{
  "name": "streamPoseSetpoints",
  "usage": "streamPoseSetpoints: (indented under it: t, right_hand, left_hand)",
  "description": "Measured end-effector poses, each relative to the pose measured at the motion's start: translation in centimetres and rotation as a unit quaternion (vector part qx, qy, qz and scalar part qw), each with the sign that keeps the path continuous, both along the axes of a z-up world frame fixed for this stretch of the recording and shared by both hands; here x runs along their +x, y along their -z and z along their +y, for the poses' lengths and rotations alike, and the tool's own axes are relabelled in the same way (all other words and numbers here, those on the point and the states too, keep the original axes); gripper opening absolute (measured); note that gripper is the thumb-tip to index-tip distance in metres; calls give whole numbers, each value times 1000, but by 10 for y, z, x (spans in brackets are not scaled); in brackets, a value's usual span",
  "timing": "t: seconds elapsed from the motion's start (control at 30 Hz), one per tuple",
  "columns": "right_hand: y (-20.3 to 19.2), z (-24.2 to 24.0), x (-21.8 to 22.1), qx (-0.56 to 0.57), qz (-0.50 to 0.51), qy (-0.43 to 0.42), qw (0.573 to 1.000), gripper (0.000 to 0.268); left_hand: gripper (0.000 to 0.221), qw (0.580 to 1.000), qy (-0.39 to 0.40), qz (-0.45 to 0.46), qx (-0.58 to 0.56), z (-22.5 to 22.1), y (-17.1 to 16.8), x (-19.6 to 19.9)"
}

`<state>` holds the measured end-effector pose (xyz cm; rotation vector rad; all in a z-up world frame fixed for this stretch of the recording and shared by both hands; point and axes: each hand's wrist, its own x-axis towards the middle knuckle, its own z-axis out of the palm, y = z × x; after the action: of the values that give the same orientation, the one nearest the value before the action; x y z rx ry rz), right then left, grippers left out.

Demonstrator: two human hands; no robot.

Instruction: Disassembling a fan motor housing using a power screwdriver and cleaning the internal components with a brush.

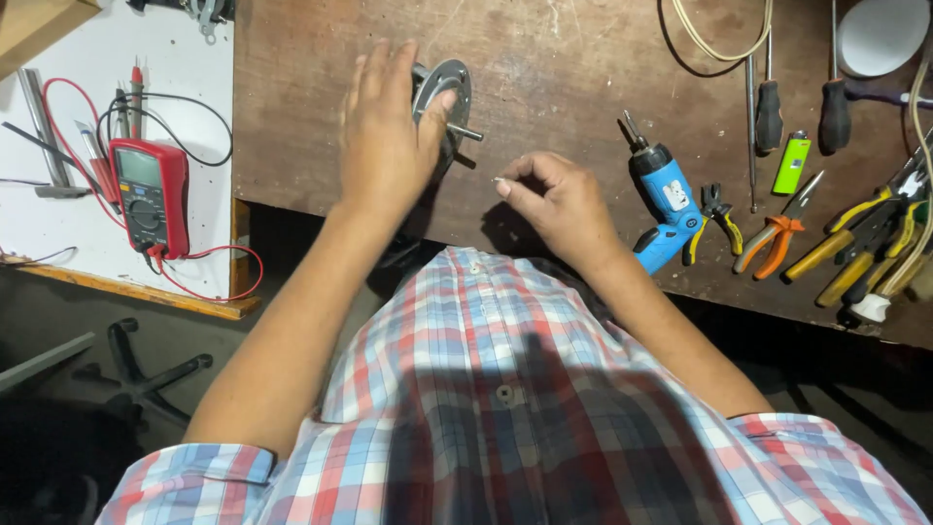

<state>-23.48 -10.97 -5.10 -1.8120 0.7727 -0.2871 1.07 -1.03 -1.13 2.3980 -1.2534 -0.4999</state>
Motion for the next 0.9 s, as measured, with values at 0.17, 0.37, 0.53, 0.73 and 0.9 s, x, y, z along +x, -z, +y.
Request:
streamPoseSetpoints:
  t: [0.17, 0.37, 0.53, 0.73, 0.9]
  right_hand:
    - [38, -18, 3, 21, 41, 45, 998, 12]
    - [61, -33, 50, -5, 40, 67, 997, 9]
    - [65, -38, 95, -63, 67, 44, 995, 10]
    - [72, -31, 118, -118, 60, 0, 991, 13]
    - [87, -19, 104, -94, 72, 17, 993, 18]
  left_hand:
    - [73, 993, -25, 105, 46, -20, 37, 39]
    - [68, 994, 51, 91, -2, -11, 25, 71]
    - [64, 991, 62, 113, -40, -4, 11, 84]
    - [62, 988, 92, 114, -50, 8, 16, 91]
    - [74, 983, 40, 170, -57, 18, 21, 105]
